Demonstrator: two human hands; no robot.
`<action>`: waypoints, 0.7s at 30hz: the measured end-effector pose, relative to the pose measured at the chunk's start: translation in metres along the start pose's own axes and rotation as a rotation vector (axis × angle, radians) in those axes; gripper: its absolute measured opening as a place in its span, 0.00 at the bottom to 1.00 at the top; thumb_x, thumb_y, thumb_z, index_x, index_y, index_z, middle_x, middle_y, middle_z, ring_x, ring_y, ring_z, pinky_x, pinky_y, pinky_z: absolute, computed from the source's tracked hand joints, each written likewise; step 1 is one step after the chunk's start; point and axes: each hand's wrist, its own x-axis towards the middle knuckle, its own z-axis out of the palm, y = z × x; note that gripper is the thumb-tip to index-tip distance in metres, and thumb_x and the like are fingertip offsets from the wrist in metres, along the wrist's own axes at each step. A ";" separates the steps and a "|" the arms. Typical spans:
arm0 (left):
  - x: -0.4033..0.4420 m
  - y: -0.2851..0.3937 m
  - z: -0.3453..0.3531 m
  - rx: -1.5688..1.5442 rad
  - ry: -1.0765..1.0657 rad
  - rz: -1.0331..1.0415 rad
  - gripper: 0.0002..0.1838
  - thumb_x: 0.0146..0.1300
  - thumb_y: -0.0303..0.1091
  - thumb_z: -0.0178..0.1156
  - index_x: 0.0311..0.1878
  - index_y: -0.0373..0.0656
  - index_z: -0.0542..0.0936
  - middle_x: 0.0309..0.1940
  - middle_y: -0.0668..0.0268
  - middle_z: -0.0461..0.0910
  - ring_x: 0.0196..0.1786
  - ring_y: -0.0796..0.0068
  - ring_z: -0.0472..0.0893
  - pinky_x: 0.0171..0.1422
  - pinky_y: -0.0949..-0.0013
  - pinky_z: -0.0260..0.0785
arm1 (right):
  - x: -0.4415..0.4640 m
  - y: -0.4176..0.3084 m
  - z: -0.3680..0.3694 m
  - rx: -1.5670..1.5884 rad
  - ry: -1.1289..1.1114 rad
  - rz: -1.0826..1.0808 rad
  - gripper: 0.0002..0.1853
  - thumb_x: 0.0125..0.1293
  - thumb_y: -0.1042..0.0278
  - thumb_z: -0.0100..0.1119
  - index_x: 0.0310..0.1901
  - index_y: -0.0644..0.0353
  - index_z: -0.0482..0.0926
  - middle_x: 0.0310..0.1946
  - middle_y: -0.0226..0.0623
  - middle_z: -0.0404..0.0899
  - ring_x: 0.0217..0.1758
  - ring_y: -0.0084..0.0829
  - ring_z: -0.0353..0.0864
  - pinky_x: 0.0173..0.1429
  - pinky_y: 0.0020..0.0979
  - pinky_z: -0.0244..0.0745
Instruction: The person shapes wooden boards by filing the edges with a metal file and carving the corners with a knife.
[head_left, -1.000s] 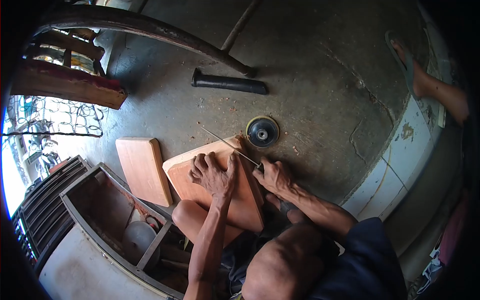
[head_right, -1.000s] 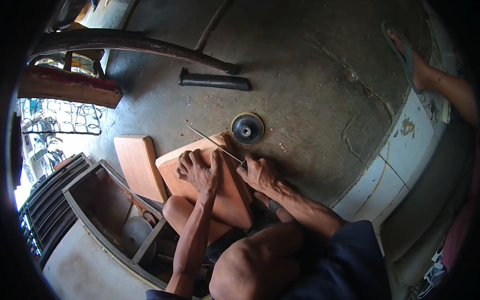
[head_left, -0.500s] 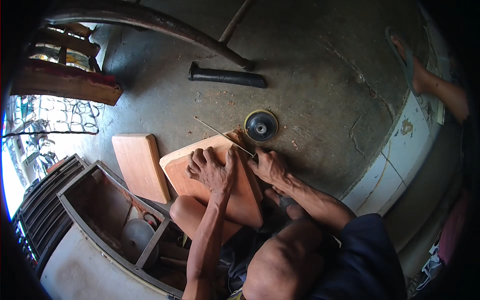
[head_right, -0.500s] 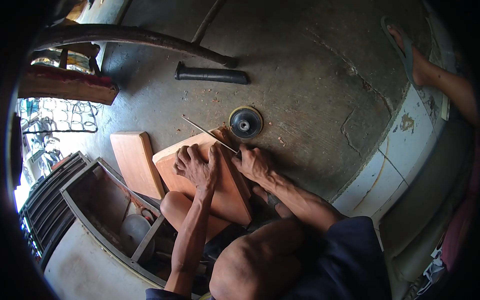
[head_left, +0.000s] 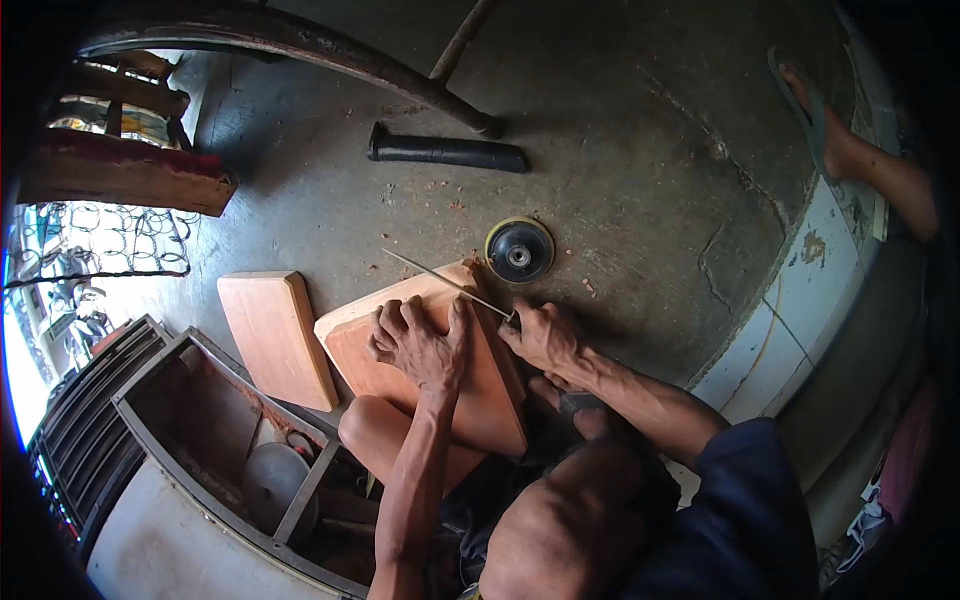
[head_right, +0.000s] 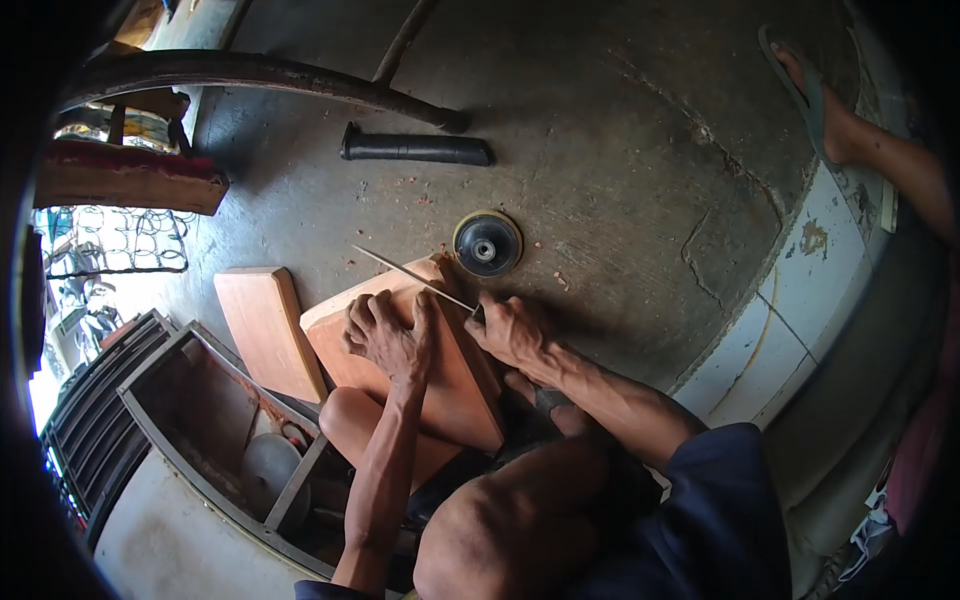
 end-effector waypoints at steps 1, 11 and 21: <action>0.001 0.001 0.000 -0.019 0.012 0.009 0.34 0.58 0.64 0.65 0.55 0.44 0.78 0.61 0.55 0.69 0.73 0.50 0.59 0.74 0.41 0.41 | 0.008 0.000 0.005 -0.048 0.047 -0.018 0.21 0.66 0.53 0.64 0.44 0.67 0.77 0.19 0.56 0.80 0.27 0.59 0.85 0.29 0.52 0.80; 0.000 -0.002 0.004 -0.007 0.030 0.015 0.36 0.56 0.65 0.66 0.55 0.43 0.78 0.61 0.55 0.69 0.73 0.50 0.60 0.74 0.41 0.42 | -0.006 0.001 0.003 0.061 0.015 0.026 0.20 0.63 0.55 0.67 0.44 0.65 0.78 0.19 0.58 0.79 0.28 0.61 0.84 0.31 0.55 0.80; 0.003 0.001 0.004 0.029 0.071 0.026 0.34 0.57 0.64 0.66 0.55 0.44 0.78 0.59 0.55 0.70 0.71 0.51 0.61 0.73 0.41 0.43 | -0.002 -0.001 0.000 0.014 0.036 -0.032 0.20 0.66 0.54 0.64 0.43 0.66 0.76 0.20 0.59 0.80 0.27 0.60 0.85 0.27 0.53 0.80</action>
